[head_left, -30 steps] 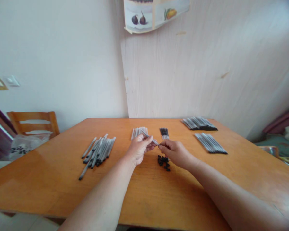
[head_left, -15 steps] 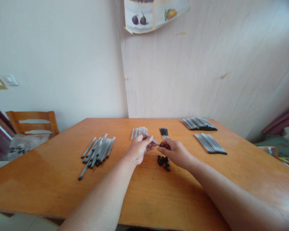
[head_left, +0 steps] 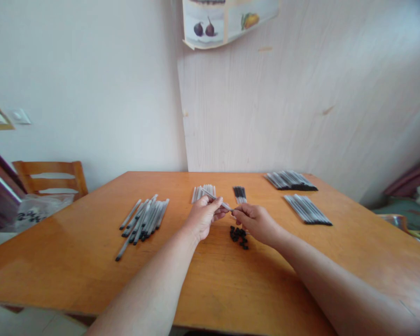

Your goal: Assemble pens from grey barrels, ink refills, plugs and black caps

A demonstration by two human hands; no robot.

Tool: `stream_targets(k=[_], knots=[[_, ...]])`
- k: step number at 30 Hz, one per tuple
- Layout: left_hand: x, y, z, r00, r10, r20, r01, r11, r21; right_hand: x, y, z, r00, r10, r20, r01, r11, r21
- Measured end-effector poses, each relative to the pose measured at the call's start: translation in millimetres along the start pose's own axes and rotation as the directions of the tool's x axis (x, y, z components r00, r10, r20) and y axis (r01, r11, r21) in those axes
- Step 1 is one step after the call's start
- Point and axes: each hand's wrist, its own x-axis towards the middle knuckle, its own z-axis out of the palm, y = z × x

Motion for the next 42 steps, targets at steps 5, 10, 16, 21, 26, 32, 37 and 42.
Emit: stream_targets(k=[5, 10, 16, 21, 26, 32, 37, 42], knots=[[-0.1, -0.6, 0.6, 1.0, -0.015, 0.0, 0.015, 1.0, -0.005, 0.2, -1.4, -0.2, 0.998, -0.015, -0.066, 0.014, 1.0, -0.024], [1.5, -1.6, -0.1, 1.0, -0.018, -0.004, 0.018, 1.0, -0.011, -0.2, -0.5, -0.1, 1.0, -0.014, -0.009, 0.014, 1.0, 0.016], [1.0, -2.0, 0.7, 1.0, -0.021, -0.009, 0.021, 1.0, -0.007, 1.0, 1.9, 1.4, 0.998, -0.01, -0.059, 0.01, 1.0, -0.009], [0.6, -1.4, 1.4, 0.999, -0.024, -0.021, 0.024, 1.0, -0.001, -0.2, -1.3, -0.6, 1.0, -0.02, -0.018, 0.02, 1.0, -0.004], [1.6, -3.7, 0.9, 1.0, -0.025, -0.01, 0.026, 1.0, 0.016, -0.2, -5.3, -1.9, 0.996, -0.038, -0.077, 0.033, 0.998, -0.062], [1.9, -4.0, 1.3, 0.998, -0.04, -0.043, 0.041, 0.999, 0.02, 0.0, -3.7, -0.5, 0.993, -0.043, -0.106, 0.034, 0.995, -0.089], [0.7, -2.0, 1.5, 0.997, -0.033, -0.075, 0.035, 0.999, 0.015, -0.3, -0.5, 0.4, 0.995, -0.043, -0.088, 0.036, 0.996, -0.083], [2.5, -2.4, -0.4, 0.994, -0.046, -0.094, 0.047, 0.999, -0.001, -0.5, 0.3, -0.7, 0.996, -0.06, -0.064, 0.052, 0.992, -0.117]])
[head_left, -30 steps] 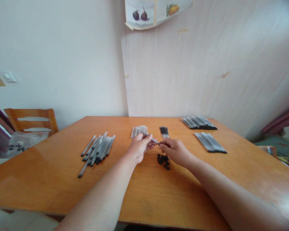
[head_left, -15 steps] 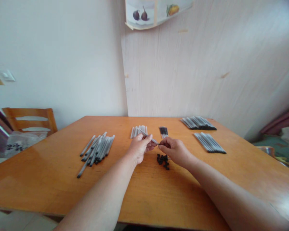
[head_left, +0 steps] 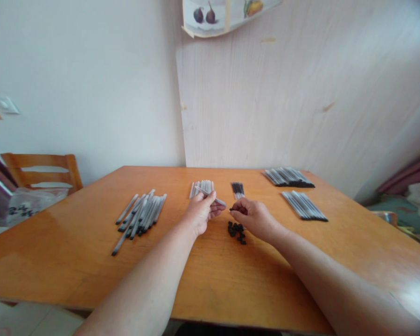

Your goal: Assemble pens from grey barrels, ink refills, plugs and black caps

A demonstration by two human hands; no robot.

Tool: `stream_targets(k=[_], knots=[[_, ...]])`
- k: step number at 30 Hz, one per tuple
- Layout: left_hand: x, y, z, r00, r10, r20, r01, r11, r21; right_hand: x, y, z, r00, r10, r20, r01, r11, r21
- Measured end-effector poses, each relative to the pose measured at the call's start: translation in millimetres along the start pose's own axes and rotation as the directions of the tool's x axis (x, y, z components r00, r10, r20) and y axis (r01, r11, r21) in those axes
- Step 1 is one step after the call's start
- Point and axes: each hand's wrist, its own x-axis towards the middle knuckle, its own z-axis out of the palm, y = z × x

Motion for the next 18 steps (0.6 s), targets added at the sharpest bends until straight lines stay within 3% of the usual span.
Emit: stream_targets(k=[6, 11, 18], knots=[[7, 1, -6.2, 0.999, 0.009, -0.05, -0.012, 0.998, -0.057, -1, 3, -4, 0.998, -0.009, 0.058, 0.013, 0.998, -0.06], [8, 2, -8.1, 0.998, 0.014, -0.062, -0.018, 0.998, -0.064, -2, 5, -10, 0.987, -0.028, 0.161, 0.069, 0.964, -0.256], [5, 3, -4.8, 0.998, 0.008, -0.063, -0.01, 0.999, -0.041, -2, -1, -13, 0.967, 0.042, 0.252, 0.079, 0.889, -0.451]])
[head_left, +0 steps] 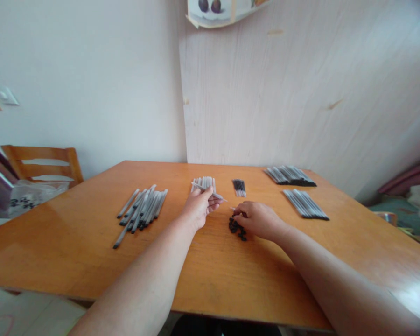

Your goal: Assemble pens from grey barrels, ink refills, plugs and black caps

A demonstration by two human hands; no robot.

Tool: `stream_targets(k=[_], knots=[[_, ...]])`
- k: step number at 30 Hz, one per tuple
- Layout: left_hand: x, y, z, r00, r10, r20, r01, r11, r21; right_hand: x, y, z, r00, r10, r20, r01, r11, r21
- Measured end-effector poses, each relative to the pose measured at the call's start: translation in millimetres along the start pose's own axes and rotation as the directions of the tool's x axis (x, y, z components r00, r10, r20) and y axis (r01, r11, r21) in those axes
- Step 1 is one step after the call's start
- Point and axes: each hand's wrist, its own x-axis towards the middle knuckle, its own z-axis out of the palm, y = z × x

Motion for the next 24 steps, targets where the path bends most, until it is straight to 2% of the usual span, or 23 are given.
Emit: stream_targets(k=[5, 10, 18, 24], knots=[[0.2, 0.5, 0.3, 1.0, -0.008, -0.002, 0.008, 1.0, 0.007, 0.4, -1.2, 0.5, 0.999, -0.021, 0.038, 0.023, 0.998, -0.051], [-0.1, 0.1, 0.1, 1.0, -0.006, 0.002, 0.006, 1.0, 0.019, 0.5, 0.0, 1.4, 0.999, -0.038, 0.031, 0.038, 0.999, -0.014], [-1.8, -3.0, 2.4, 0.999, -0.022, 0.044, 0.019, 0.998, 0.053, 4.1, 1.1, 8.2, 0.983, 0.027, -0.183, 0.017, 0.971, 0.238], [-3.7, -3.1, 5.0, 0.996, -0.035, 0.077, 0.033, 0.999, 0.033, 4.7, -3.4, 9.1, 0.964, 0.057, -0.261, 0.05, 0.921, 0.387]])
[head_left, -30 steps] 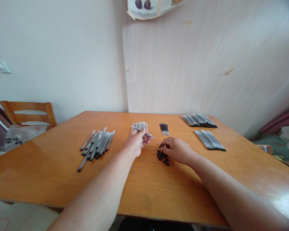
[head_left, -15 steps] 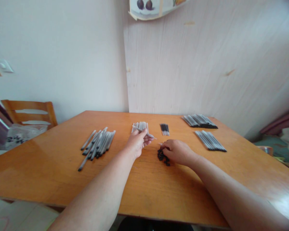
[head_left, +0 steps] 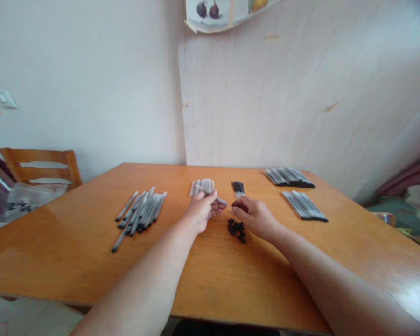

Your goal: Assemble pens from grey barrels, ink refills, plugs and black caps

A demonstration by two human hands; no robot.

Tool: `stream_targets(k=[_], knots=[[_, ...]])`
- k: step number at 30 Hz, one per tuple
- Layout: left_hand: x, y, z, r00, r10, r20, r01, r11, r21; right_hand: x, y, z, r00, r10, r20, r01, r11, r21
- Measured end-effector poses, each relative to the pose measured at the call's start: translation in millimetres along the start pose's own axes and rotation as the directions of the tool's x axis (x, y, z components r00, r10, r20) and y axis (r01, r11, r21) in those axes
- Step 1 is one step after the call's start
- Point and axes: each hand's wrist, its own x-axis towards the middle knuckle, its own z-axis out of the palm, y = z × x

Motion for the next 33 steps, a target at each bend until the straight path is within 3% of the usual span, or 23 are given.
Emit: stream_targets(k=[11, 20, 27, 33], knots=[[-2, 0, 0.8, 0.999, -0.031, 0.016, 0.032, 0.999, -0.024, 1, -1, 2, 1.0, 0.006, -0.03, -0.005, 0.999, 0.033], [16, 7, -22.2, 0.991, 0.056, -0.119, -0.065, 0.995, -0.07, 1, 2, -5, 0.998, 0.053, -0.032, -0.054, 0.998, -0.033], [33, 11, -47.0, 0.932, 0.17, -0.32, -0.202, 0.977, -0.069, 1, 3, -16, 0.996, 0.082, -0.028, -0.084, 0.993, -0.089], [43, 9, -60.0, 0.864, 0.251, -0.437, -0.208, 0.967, 0.145, 6, 22, -22, 0.972, 0.182, -0.15, -0.202, 0.97, -0.134]])
